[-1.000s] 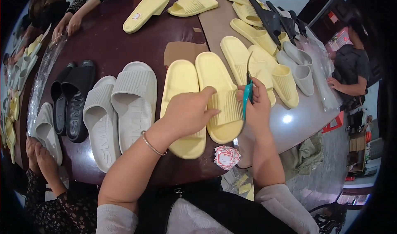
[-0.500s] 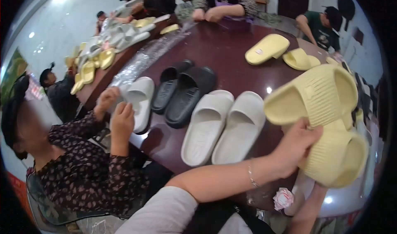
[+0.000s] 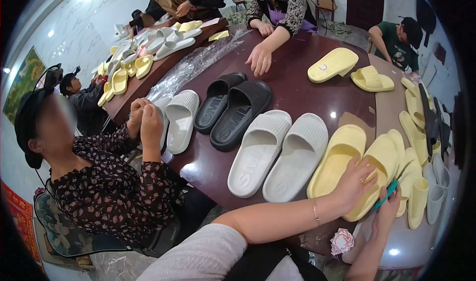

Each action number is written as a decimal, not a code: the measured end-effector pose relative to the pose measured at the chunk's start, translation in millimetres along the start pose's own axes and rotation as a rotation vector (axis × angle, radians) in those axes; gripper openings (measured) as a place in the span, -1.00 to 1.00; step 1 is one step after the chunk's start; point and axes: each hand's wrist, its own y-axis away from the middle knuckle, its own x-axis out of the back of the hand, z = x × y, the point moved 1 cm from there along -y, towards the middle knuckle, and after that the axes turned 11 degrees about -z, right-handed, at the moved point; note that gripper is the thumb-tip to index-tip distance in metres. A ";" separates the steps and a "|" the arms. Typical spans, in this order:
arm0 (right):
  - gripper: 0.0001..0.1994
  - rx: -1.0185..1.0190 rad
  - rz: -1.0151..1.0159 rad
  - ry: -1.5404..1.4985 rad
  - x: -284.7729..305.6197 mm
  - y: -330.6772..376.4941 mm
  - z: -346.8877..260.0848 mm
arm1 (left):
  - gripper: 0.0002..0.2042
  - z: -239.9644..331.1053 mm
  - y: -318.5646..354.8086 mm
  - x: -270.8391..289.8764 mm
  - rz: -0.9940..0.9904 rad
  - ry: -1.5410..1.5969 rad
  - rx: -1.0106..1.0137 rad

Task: Trim excess material and loose threads from manufactured slippers using scissors.

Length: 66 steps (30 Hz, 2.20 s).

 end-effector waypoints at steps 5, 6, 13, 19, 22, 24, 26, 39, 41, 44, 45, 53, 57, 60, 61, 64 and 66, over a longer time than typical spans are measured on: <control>-0.45 -0.003 0.016 0.220 1.7 6.8 -12.6 | -0.40 28.5 38.5 17.1 -0.337 -1.104 0.002; -0.44 0.013 0.007 0.289 1.2 5.5 -12.3 | -0.40 37.6 48.5 20.1 -0.343 -1.099 0.001; -0.42 0.106 -0.039 0.598 -24.1 2.2 -7.1 | -0.54 86.9 115.5 52.6 -0.664 -2.472 -0.246; -0.44 0.111 -0.100 0.598 -25.7 9.8 0.8 | -0.61 109.5 129.6 65.6 -0.596 -2.566 -0.220; -0.45 0.064 -0.091 0.585 -29.6 14.5 -4.1 | -0.60 116.1 131.9 69.6 -0.507 -2.553 -0.210; -0.46 0.081 -0.090 0.587 -32.8 15.4 -1.0 | -0.60 120.7 134.3 68.2 -0.463 -2.545 -0.204; -0.46 0.107 -0.073 0.603 -33.0 16.6 1.9 | -0.58 130.1 141.2 61.5 -0.347 -2.553 -0.249; -0.44 0.121 -0.086 0.558 -39.6 14.4 -0.3 | -0.49 163.3 184.1 80.8 0.182 -2.713 -0.215; -0.45 0.133 -0.154 0.647 -49.3 11.4 -5.1 | -0.51 176.5 179.5 86.8 0.183 -2.715 -0.196; -0.46 0.161 -0.225 0.713 -74.5 6.2 -10.7 | -0.54 204.6 164.7 96.6 0.170 -2.718 -0.169; -0.47 0.178 -0.260 0.732 -87.6 3.5 -10.2 | -0.56 214.8 160.7 102.4 0.184 -2.719 -0.177; -0.51 0.272 -0.558 0.829 -170.5 -31.3 -2.4 | -0.63 282.0 155.4 125.0 0.408 -2.807 -0.301; -0.47 0.203 -0.600 0.870 -186.7 -40.0 -13.4 | -0.70 260.4 152.9 95.0 0.392 -2.776 -0.455; -0.47 0.238 -0.654 0.956 -192.8 -32.7 -29.3 | -0.73 203.3 146.2 63.1 -0.124 -2.439 -0.617; -0.47 0.253 -0.678 1.004 -193.3 -29.2 -33.0 | -0.73 180.8 143.6 52.6 -0.303 -2.416 -0.745; -0.47 0.325 -0.769 1.076 -190.5 -11.4 -38.9 | -0.71 118.5 128.7 20.3 -0.685 -2.193 -1.009; -0.47 0.361 -0.809 1.109 -193.5 5.2 -47.8 | -0.69 86.8 114.8 4.3 -0.932 -2.066 -1.062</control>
